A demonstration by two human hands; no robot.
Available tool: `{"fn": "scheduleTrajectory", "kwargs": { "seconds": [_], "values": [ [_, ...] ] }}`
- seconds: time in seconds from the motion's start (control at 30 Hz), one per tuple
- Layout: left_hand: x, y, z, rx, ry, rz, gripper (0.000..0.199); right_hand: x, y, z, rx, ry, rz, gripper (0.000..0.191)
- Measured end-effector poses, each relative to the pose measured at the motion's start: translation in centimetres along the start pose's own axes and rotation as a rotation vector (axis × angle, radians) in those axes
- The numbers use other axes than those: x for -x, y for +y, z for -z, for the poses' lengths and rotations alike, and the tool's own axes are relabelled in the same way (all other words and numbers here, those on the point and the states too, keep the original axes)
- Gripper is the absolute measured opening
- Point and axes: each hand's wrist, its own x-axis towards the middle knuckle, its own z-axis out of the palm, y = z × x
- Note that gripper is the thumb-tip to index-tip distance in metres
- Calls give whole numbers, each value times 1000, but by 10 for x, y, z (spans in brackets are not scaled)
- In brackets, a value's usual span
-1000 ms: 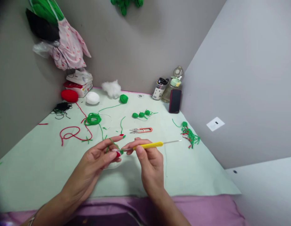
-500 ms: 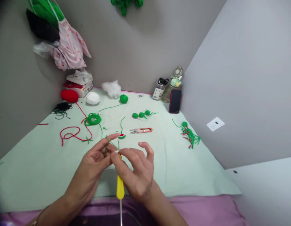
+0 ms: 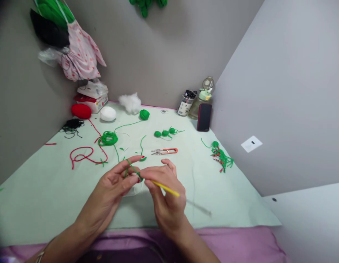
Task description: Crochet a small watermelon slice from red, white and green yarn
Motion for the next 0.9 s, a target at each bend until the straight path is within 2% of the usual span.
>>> {"fn": "scheduleTrajectory", "kwargs": {
  "seconds": [0.07,0.13,0.23,0.33,0.4,0.47,0.6,0.9],
  "values": [
    [-2,0,1,50,-14,22,45,1,0,2,172,-9,149,32],
    [-4,1,3,137,-44,100,43,1,1,4,250,7,208,35],
    [-6,3,7,200,-66,167,39,-1,3,7,36,75,8,26],
    [-5,4,6,114,-21,72,39,-3,4,5,-197,100,-184,18],
    [-3,3,4,41,-1,4,38,-4,3,3,-225,60,-196,18],
    [-1,2,3,4,-16,-7,39,-5,3,1,-190,23,-172,17],
    [0,3,3,22,-56,56,49,-4,3,1,-193,32,-162,16],
    [-3,5,8,167,-130,177,56,3,14,2,-418,58,-317,17]
  ]
}}
